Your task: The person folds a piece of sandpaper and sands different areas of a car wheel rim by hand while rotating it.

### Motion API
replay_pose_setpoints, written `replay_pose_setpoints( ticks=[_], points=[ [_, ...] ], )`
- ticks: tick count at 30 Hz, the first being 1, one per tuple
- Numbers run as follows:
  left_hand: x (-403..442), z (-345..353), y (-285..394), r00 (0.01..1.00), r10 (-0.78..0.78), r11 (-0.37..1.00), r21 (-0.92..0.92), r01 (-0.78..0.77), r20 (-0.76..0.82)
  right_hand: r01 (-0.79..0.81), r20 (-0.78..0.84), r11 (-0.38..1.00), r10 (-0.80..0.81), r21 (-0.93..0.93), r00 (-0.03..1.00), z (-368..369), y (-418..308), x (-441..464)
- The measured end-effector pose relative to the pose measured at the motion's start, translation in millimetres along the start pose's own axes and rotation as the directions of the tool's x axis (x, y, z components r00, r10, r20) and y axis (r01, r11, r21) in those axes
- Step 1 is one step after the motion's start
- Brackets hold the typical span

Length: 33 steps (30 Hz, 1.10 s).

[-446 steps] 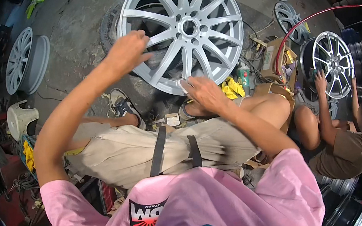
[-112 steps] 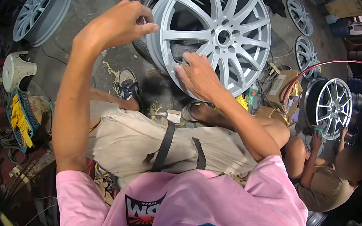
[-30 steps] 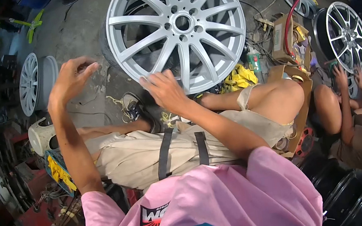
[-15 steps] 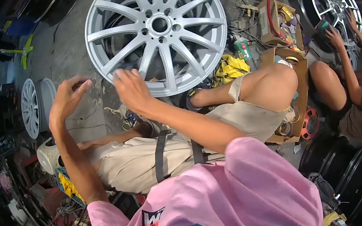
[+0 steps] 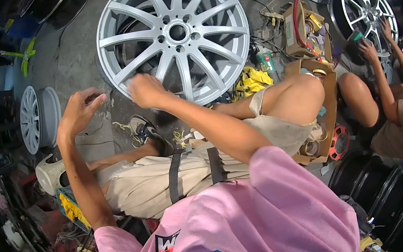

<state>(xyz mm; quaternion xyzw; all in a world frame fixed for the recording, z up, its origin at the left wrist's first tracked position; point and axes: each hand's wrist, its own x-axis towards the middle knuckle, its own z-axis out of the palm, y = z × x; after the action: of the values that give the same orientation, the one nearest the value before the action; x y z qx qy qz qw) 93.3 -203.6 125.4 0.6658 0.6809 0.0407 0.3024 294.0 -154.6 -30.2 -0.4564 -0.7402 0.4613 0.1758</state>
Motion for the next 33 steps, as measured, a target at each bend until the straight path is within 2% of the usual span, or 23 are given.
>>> replay_pose_setpoints(
  ticks=[1, 3, 5, 6, 8, 10, 12, 14, 17, 18, 19, 20, 22, 23, 24, 25, 26, 27, 28, 29, 31, 32, 33],
  points=[
    [-1.7, -1.6, 0.6, 1.000, 0.003, 1.000, -0.002, -0.003, -0.031, 0.027, 0.107, 0.993, -0.014, -0.118, 0.994, -5.0, 4.2, -10.9],
    [-3.8, -0.5, -1.1, 0.999, -0.001, 1.000, -0.013, 0.001, -0.054, 0.025, 0.092, 0.984, -0.009, -0.177, 0.996, -2.1, 7.7, -25.8],
    [-0.5, -0.6, -1.2, 0.998, -0.008, 0.997, 0.079, 0.013, -0.069, -0.033, 0.044, 0.973, 0.044, -0.229, 0.998, 1.5, 1.5, -22.2],
    [0.3, 0.9, -2.3, 0.998, -0.010, 0.996, 0.083, 0.015, -0.069, -0.031, 0.044, 0.974, 0.041, -0.224, 0.998, 4.7, -4.0, -4.9],
    [0.6, 8.3, -3.7, 0.997, 0.023, 0.999, 0.030, -0.020, -0.075, 0.004, -0.028, 0.997, -0.002, 0.074, 1.000, 9.1, -11.2, 24.7],
    [-2.9, 9.6, -0.3, 0.997, 0.029, 1.000, 0.012, -0.028, -0.067, -0.013, -0.027, 0.999, 0.014, 0.042, 1.000, 9.2, -13.0, 15.6],
    [-4.3, 9.6, 1.6, 0.997, 0.038, 0.999, -0.012, -0.039, -0.071, -0.051, 0.084, 0.964, 0.075, -0.261, 0.994, -4.2, -6.1, -13.3],
    [-6.0, 13.3, 1.3, 0.994, 0.074, 0.997, 0.032, -0.072, -0.079, -0.028, 0.132, 0.963, 0.066, -0.269, 0.989, -2.5, 1.1, -18.0],
    [3.2, 24.5, -7.3, 0.998, 0.050, 0.999, 0.018, -0.050, -0.023, 0.009, 0.062, 0.950, 0.011, -0.313, 0.998, -1.1, 10.1, 7.5],
    [5.1, 25.0, -6.9, 0.998, 0.051, 0.999, 0.017, -0.051, -0.025, -0.034, 0.233, 0.979, -0.014, 0.202, 0.972, -17.6, 13.7, 15.0],
    [5.9, 29.7, -4.3, 0.997, 0.072, 0.994, 0.082, -0.070, -0.017, -0.164, 0.371, 0.748, -0.117, 0.643, 0.921, -33.7, 14.9, 14.5],
    [5.3, 35.5, -2.0, 0.996, 0.088, 0.986, 0.145, -0.086, -0.006, -0.123, 0.323, 0.713, -0.153, 0.691, 0.934, -57.6, -10.7, -1.8],
    [10.3, 55.5, -2.9, 0.991, 0.122, 0.989, 0.085, -0.117, -0.055, 0.027, 0.132, 0.804, -0.131, 0.595, 0.983, -68.7, -2.1, -0.2],
    [13.7, 66.8, 0.2, 0.961, 0.252, 0.966, 0.086, -0.243, -0.116, 0.031, 0.132, 0.804, -0.136, 0.594, 0.982, -72.8, 3.5, -2.3],
    [17.6, 77.8, 4.5, 0.909, 0.376, 0.926, 0.094, -0.365, -0.180, 0.013, 0.049, 0.838, -0.047, 0.546, 0.998, -75.7, 10.8, -4.8],
    [19.6, 90.7, 10.1, 0.860, 0.461, 0.884, 0.201, -0.422, -0.219, -0.016, -0.037, 0.867, 0.039, 0.498, 0.999, -76.2, 19.9, -8.2],
    [19.5, 102.8, 16.3, 0.803, 0.543, 0.830, 0.308, -0.466, -0.247, -0.015, -0.032, 0.869, 0.036, 0.495, 0.999, -73.2, 30.8, -14.1],
    [17.0, 111.2, 21.3, 0.861, 0.493, 0.830, 0.366, -0.422, -0.123, -0.011, -0.053, 0.880, 0.041, 0.476, 0.998, -67.3, 43.7, -23.5],
    [17.1, 119.5, 15.8, 0.864, 0.489, 0.832, 0.363, -0.419, -0.124, -0.008, -0.074, 0.889, 0.047, 0.458, 0.996, -63.2, 51.9, -33.7],
    [18.2, 129.1, 8.0, 0.845, 0.523, 0.773, 0.480, -0.414, -0.113, -0.010, -0.071, 0.887, 0.048, 0.461, 0.996, -59.8, 59.8, -44.1],
    [19.0, 131.9, 0.9, 0.819, 0.569, 0.662, 0.635, -0.399, -0.079, -0.102, -0.125, 0.872, 0.183, 0.479, 0.975, -54.5, 68.5, -61.2],
    [21.4, 132.5, -0.5, 0.820, 0.569, 0.653, 0.641, -0.402, -0.065, -0.101, -0.127, 0.865, 0.186, 0.492, 0.974, -52.4, 72.0, -65.1],
    [23.9, 131.0, 2.9, 0.842, 0.537, 0.659, 0.650, -0.379, -0.054, 0.002, -0.257, 0.933, 0.097, 0.359, 0.961, -50.6, 75.0, -68.6]
  ],
)
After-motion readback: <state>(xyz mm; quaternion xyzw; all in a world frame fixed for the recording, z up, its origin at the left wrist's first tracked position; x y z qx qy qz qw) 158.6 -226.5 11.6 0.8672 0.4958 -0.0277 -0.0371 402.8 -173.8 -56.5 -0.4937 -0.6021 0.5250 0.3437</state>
